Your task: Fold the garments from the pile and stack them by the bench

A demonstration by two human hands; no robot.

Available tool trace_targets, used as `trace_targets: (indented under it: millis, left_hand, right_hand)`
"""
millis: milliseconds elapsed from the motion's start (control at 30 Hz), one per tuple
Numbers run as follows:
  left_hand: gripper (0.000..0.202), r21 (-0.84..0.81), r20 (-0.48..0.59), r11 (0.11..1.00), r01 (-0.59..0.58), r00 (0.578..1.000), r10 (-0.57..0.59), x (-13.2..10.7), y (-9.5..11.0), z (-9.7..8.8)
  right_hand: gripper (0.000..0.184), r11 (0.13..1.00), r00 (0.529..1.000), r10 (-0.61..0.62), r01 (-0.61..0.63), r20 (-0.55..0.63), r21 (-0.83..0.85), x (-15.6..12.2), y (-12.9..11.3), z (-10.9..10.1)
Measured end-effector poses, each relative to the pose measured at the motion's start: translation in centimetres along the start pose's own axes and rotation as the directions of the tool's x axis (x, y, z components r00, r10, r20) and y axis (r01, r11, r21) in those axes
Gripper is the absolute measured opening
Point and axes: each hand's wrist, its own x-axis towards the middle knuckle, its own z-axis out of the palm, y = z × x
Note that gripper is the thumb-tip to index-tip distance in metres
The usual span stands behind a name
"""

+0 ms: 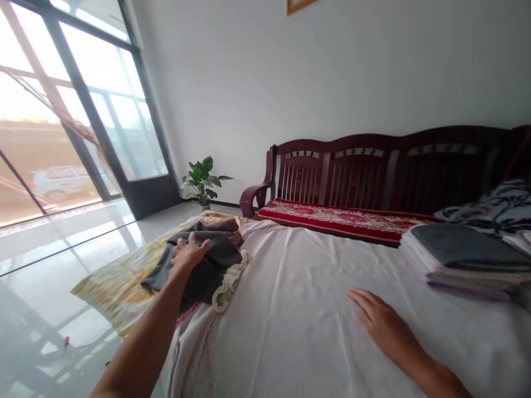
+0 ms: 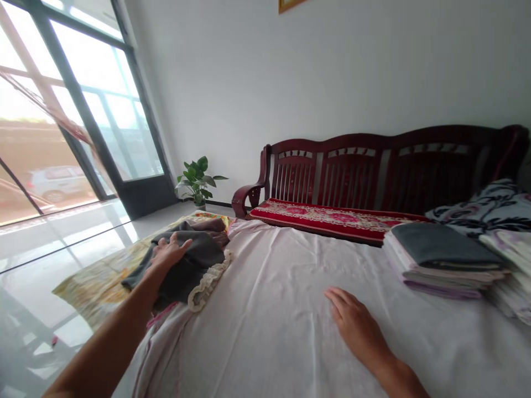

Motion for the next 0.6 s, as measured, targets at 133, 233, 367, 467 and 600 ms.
trace_targets:
  millis: [133,233,367,467,600]
  left_hand:
    - [0.073,0.032,0.020,0.994,0.100,0.995,-0.101,2.0,0.1,0.9]
    - [0.056,0.038,0.033,0.997,0.065,0.997,-0.066,2.8,-0.1,1.0]
    - [0.042,-0.009,0.042,1.000,-0.007,0.999,0.007,3.2,-0.9,0.4]
    - [0.027,-0.171,-0.054,0.985,-0.016,0.999,0.007,3.1,-1.3,-0.6]
    - [0.026,-0.347,-0.218,0.932,-0.101,0.976,0.025,1.6,0.1,-2.6]
  right_hand:
    - [0.041,0.999,1.000,-0.013,0.013,-0.024,-0.029,-0.2,0.2,0.4]
    - [0.041,0.999,1.000,-0.015,0.014,-0.015,-0.038,-0.3,0.3,0.5]
    - [0.042,0.999,1.000,-0.018,0.018,-0.008,-0.037,-0.3,0.1,0.3]
    - [0.041,0.999,1.000,-0.019,0.019,-0.007,-0.036,-0.2,-0.1,0.1]
    - [0.042,0.999,1.000,-0.024,0.024,0.009,-0.047,-0.2,-0.4,-0.2]
